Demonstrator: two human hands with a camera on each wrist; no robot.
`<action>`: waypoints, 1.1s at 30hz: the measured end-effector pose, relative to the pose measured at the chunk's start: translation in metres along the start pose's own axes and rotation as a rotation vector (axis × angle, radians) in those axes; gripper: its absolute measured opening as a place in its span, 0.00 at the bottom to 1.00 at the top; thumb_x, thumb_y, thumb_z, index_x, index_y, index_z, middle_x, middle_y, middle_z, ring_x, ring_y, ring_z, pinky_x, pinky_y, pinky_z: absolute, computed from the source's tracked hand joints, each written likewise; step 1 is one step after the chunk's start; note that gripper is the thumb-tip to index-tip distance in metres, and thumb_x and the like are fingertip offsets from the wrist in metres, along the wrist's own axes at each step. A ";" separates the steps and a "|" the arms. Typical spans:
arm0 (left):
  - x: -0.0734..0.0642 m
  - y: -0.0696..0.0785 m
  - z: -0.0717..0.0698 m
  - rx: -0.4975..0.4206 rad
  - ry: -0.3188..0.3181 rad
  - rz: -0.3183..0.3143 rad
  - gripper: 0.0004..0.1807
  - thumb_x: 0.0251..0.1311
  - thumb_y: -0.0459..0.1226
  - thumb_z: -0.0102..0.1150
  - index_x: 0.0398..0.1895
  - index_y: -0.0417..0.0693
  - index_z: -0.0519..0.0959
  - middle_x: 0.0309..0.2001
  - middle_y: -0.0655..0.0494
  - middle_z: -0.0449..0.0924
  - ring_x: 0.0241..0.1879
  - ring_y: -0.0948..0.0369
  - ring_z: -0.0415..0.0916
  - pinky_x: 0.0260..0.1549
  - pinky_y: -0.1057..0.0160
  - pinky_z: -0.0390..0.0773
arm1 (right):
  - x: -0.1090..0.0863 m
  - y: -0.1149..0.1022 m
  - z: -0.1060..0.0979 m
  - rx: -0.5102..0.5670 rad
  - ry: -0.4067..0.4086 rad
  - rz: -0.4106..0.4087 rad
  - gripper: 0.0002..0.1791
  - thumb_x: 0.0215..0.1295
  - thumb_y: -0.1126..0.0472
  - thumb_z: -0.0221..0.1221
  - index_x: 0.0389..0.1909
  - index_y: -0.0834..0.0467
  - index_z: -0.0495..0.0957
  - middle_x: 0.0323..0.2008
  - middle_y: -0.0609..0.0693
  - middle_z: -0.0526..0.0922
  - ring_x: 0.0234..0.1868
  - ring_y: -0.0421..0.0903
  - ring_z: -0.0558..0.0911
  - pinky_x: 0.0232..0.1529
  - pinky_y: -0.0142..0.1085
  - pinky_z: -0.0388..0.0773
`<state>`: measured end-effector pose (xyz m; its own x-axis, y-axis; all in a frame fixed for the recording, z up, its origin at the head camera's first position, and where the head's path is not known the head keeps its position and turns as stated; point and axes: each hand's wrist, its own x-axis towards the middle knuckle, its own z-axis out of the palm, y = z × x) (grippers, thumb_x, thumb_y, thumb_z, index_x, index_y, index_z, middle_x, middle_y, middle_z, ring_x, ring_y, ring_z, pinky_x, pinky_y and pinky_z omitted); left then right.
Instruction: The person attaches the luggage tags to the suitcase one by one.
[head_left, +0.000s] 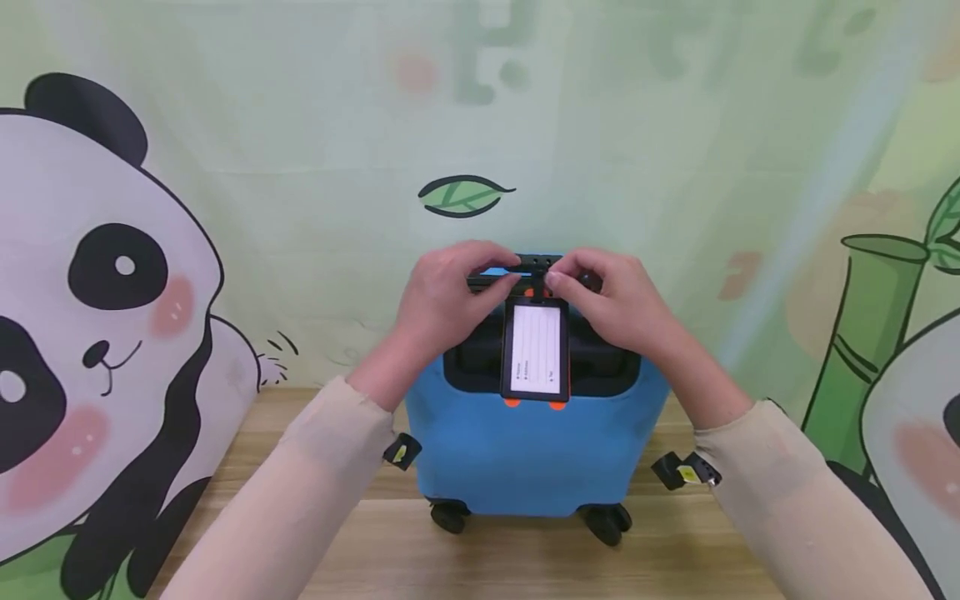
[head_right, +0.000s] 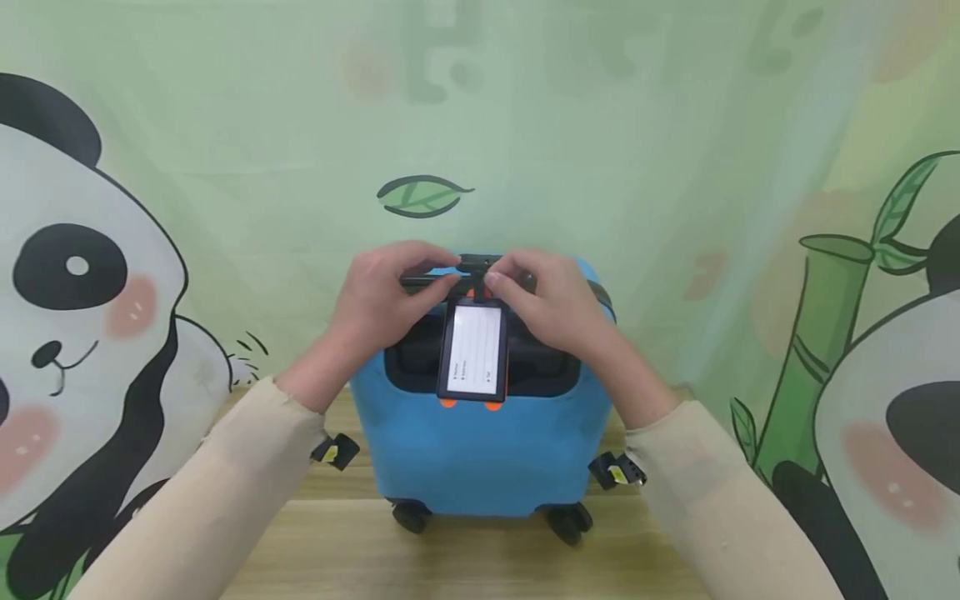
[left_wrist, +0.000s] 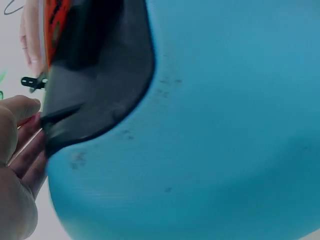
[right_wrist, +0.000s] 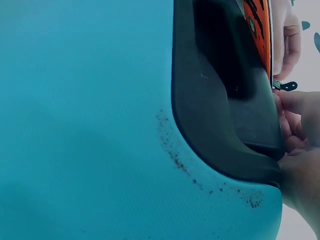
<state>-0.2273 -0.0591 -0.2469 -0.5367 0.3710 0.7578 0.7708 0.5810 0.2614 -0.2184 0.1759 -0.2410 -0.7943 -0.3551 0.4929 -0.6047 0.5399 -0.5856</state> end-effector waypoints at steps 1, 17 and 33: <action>-0.001 0.001 -0.001 -0.007 0.006 0.015 0.12 0.67 0.35 0.74 0.51 0.43 0.89 0.49 0.51 0.91 0.49 0.56 0.88 0.52 0.58 0.86 | 0.000 0.000 0.000 0.001 0.001 0.001 0.08 0.78 0.62 0.62 0.44 0.63 0.85 0.39 0.57 0.87 0.38 0.51 0.78 0.40 0.40 0.73; 0.005 0.015 -0.003 0.002 -0.006 0.105 0.05 0.66 0.33 0.74 0.44 0.44 0.91 0.40 0.52 0.89 0.42 0.57 0.85 0.43 0.62 0.85 | 0.001 -0.001 0.004 -0.031 0.037 -0.037 0.08 0.78 0.61 0.63 0.41 0.62 0.86 0.37 0.54 0.87 0.35 0.49 0.77 0.37 0.38 0.73; 0.010 0.019 -0.002 -0.093 -0.041 0.042 0.04 0.68 0.33 0.71 0.42 0.41 0.90 0.41 0.50 0.89 0.39 0.57 0.83 0.38 0.63 0.83 | -0.001 -0.002 0.004 -0.030 0.022 0.025 0.07 0.77 0.61 0.64 0.43 0.62 0.85 0.38 0.56 0.87 0.36 0.50 0.76 0.37 0.38 0.72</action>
<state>-0.2177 -0.0459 -0.2331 -0.5152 0.4244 0.7446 0.8205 0.4954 0.2853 -0.2165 0.1724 -0.2434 -0.8076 -0.3245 0.4924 -0.5823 0.5708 -0.5789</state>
